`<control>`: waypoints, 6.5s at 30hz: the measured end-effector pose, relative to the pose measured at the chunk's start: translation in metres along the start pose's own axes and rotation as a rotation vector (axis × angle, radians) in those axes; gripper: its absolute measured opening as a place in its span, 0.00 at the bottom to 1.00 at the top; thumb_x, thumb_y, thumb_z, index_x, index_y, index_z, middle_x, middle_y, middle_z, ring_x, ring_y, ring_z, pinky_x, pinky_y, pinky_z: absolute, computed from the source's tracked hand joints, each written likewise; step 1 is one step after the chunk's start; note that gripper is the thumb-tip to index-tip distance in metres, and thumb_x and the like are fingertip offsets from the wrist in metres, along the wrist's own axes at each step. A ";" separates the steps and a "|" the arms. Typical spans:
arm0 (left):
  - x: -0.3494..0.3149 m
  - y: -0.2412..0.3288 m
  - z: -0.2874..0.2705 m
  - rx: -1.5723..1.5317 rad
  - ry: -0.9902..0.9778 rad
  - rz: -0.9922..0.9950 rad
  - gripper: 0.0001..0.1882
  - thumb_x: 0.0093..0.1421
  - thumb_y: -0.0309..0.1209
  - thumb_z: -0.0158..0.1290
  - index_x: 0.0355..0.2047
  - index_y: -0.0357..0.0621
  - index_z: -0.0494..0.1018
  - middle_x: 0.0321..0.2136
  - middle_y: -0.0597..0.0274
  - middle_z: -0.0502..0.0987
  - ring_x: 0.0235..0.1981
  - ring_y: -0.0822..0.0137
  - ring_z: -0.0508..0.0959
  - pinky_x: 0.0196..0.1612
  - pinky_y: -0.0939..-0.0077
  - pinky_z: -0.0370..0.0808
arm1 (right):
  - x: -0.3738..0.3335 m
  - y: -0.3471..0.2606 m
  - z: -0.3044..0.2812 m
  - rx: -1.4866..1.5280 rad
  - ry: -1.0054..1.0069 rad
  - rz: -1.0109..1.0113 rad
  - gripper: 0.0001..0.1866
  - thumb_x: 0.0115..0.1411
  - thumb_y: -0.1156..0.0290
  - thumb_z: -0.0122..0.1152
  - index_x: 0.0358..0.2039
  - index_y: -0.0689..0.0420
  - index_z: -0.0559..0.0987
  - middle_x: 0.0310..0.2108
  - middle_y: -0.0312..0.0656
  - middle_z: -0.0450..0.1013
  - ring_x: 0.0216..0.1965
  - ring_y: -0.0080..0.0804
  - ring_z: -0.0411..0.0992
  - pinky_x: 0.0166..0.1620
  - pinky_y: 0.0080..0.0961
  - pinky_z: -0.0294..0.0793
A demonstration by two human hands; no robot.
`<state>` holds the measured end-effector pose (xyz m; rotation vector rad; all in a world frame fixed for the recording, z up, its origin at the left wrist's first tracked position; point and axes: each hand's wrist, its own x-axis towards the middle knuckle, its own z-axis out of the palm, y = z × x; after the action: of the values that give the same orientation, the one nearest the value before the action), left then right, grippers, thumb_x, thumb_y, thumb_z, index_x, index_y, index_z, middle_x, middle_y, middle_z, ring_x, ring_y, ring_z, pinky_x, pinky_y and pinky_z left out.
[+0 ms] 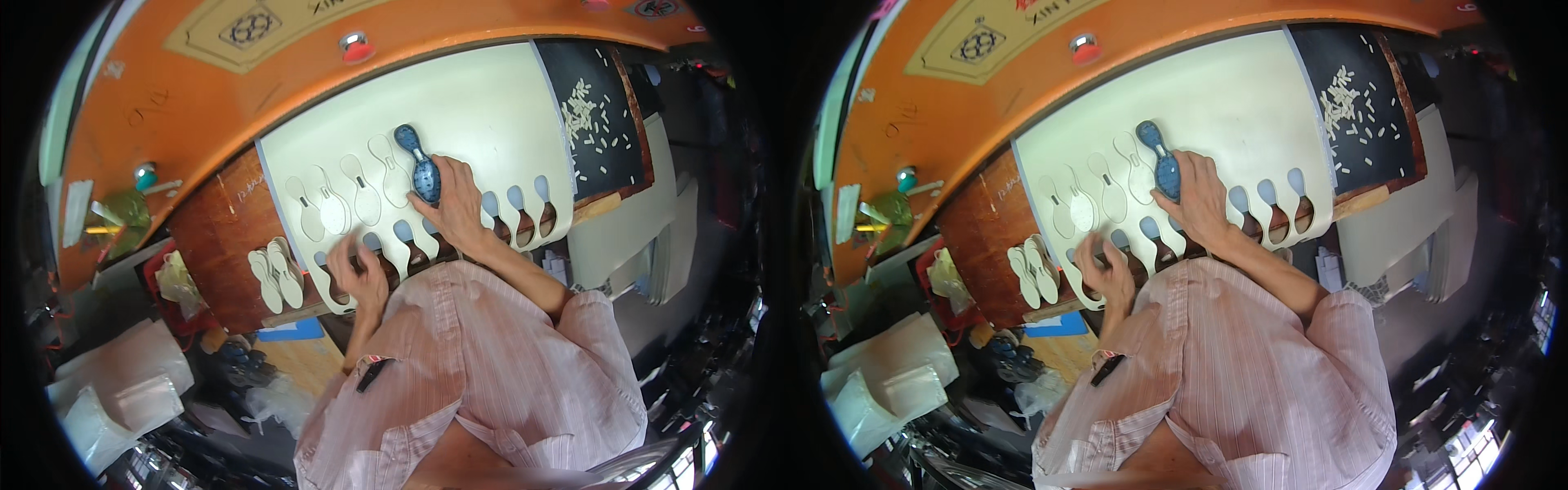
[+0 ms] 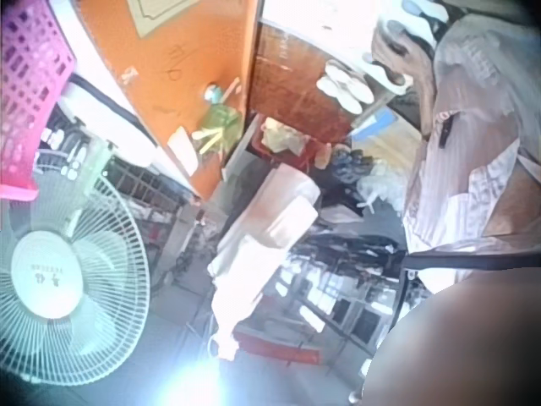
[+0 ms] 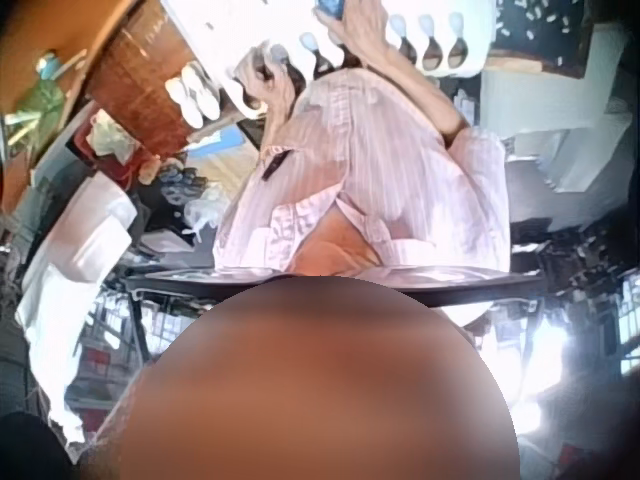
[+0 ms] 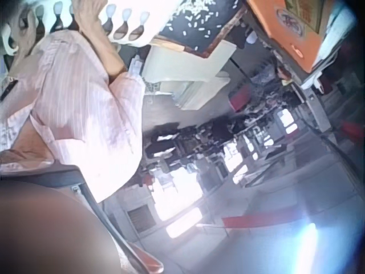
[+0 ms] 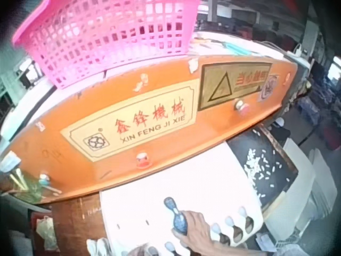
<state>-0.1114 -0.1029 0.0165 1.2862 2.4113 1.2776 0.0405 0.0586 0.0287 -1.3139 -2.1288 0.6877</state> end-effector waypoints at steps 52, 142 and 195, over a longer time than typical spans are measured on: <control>0.015 -0.031 0.018 0.058 -0.010 0.036 0.25 0.72 0.41 0.53 0.50 0.25 0.77 0.22 0.48 0.82 0.26 0.52 0.83 0.36 0.60 0.77 | -0.070 0.207 -0.114 -0.125 0.481 0.251 0.23 0.72 0.53 0.55 0.45 0.62 0.83 0.41 0.58 0.82 0.44 0.58 0.80 0.51 0.49 0.73; 0.037 0.002 0.036 0.141 0.112 0.011 0.22 0.70 0.42 0.56 0.50 0.32 0.73 0.37 0.34 0.81 0.40 0.36 0.82 0.46 0.50 0.76 | -0.076 0.205 -0.145 -0.102 0.534 0.032 0.16 0.70 0.60 0.58 0.40 0.61 0.82 0.36 0.49 0.80 0.42 0.52 0.77 0.50 0.46 0.68; 0.072 0.068 0.088 0.011 -0.215 0.085 0.20 0.60 0.19 0.57 0.54 0.34 0.77 0.50 0.46 0.81 0.55 0.45 0.77 0.62 0.56 0.69 | 0.063 0.098 -0.071 0.100 -0.113 -0.033 0.38 0.53 0.68 0.76 0.62 0.65 0.70 0.55 0.54 0.73 0.53 0.54 0.71 0.52 0.43 0.76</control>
<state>-0.0739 0.0241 0.0287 1.4619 2.2403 1.0844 0.1265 0.1648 0.0258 -1.2099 -2.1697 0.8612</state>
